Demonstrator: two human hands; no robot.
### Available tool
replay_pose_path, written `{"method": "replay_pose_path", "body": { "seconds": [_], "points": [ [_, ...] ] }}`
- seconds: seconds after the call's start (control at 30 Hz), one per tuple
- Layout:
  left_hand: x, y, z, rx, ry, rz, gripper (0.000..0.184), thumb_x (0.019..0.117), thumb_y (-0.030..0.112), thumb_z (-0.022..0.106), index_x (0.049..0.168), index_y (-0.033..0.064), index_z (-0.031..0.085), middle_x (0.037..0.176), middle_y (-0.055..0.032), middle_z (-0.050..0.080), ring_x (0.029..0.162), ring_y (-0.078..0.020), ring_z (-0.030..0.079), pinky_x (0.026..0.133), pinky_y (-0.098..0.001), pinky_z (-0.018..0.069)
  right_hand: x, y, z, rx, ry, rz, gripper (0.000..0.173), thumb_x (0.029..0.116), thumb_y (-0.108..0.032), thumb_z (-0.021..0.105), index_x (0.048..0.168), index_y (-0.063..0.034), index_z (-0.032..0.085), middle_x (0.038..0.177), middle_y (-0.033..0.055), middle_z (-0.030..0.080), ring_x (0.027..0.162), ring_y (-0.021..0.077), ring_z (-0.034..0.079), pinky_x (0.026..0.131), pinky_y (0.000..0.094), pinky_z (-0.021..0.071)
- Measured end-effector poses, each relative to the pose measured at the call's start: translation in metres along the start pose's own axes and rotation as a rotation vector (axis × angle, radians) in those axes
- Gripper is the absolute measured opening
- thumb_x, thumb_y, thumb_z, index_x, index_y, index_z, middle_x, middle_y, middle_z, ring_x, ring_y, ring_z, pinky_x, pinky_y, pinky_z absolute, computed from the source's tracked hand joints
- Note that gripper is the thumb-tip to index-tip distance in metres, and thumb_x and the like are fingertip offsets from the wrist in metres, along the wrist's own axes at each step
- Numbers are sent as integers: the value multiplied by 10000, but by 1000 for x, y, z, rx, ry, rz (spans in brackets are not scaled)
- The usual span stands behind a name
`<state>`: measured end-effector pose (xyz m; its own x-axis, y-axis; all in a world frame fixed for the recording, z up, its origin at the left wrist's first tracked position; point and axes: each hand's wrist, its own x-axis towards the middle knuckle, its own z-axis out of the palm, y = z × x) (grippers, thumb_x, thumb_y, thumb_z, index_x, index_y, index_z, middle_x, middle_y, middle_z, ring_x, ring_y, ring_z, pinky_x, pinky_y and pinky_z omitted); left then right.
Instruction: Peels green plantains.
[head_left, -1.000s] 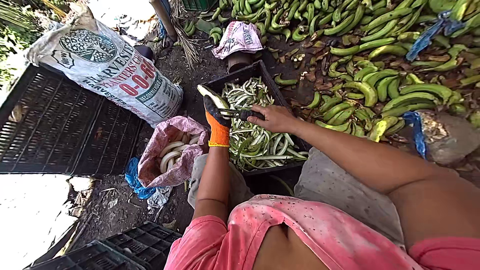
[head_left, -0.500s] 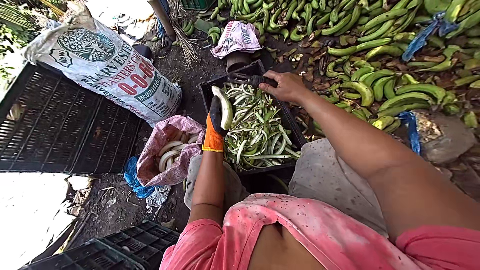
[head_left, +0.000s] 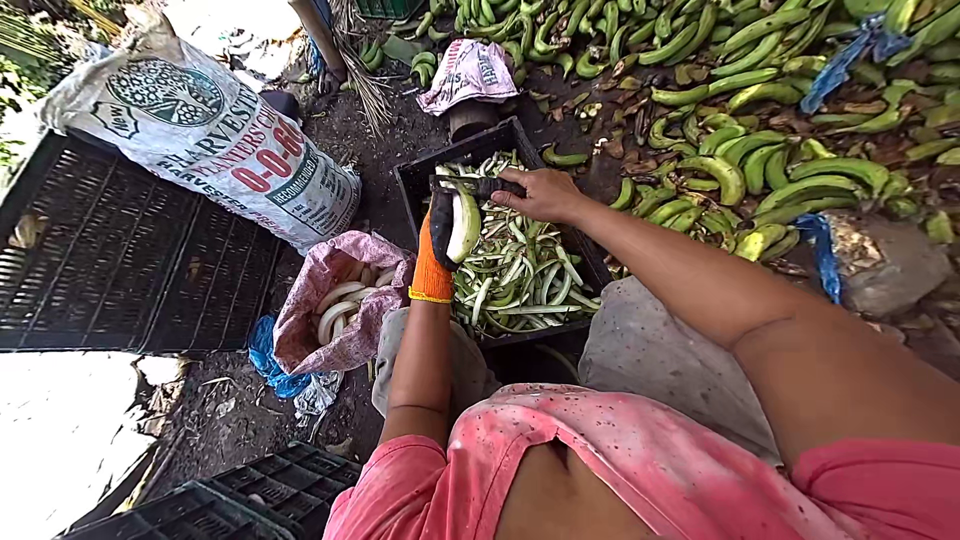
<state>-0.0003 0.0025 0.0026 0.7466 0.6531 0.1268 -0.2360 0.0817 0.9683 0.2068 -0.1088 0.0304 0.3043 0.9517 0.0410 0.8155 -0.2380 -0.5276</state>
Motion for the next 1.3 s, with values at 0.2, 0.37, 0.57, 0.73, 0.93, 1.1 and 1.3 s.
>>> {"method": "replay_pose_path", "body": {
  "seconds": [0.2,0.37,0.57,0.73,0.93,1.1,1.3],
  "points": [
    [-1,4,-12,-27,-223,-146,528,1073,443,433,1561,248,392,1326,-53,643,1053,-126,669,888,-338,576,28,41,-23,45,17,91,525,1056,-567,456,1385,-195,624,1145,250,711,1102,498,658,899,745,447],
    [6,-14,-11,145,214,11,424,1099,463,326,1354,227,570,1118,-18,673,903,-109,651,765,-336,573,-12,-4,-8,-5,61,-61,588,1012,-606,510,1338,-137,651,1148,185,726,1042,422,698,825,694,501],
    [1,0,0,925,344,8,560,853,210,803,1330,41,563,1186,-191,670,1092,-310,658,917,-536,544,-43,-25,27,-168,104,-179,620,1011,-610,514,1305,-85,666,990,186,692,890,404,696,697,575,540],
    [14,-11,4,592,391,110,239,975,134,585,1163,-5,635,1068,-146,679,992,-201,662,882,-411,558,-30,-17,17,-104,72,-79,597,1016,-614,501,1318,-123,659,1065,187,728,913,421,716,696,637,524],
    [8,-14,-7,-129,173,109,355,1104,319,340,1249,139,609,1041,-22,694,887,-101,671,790,-296,579,-33,-17,10,-99,36,-169,614,999,-635,509,1353,-159,666,1110,148,747,928,386,728,718,629,532],
    [2,-11,-12,-168,37,139,374,1099,401,354,1300,213,606,1057,10,681,844,-70,654,723,-268,577,-19,-13,-1,-88,72,-168,614,1004,-631,501,1378,-169,655,1121,158,747,962,401,723,746,642,524],
    [-12,16,-9,-73,-200,-36,458,1086,372,413,1522,233,444,1269,-32,664,1003,-95,679,856,-311,587,12,10,-32,78,-67,-63,540,1047,-543,482,1428,-182,610,1224,213,704,1160,448,652,946,721,443]
  ]
}}
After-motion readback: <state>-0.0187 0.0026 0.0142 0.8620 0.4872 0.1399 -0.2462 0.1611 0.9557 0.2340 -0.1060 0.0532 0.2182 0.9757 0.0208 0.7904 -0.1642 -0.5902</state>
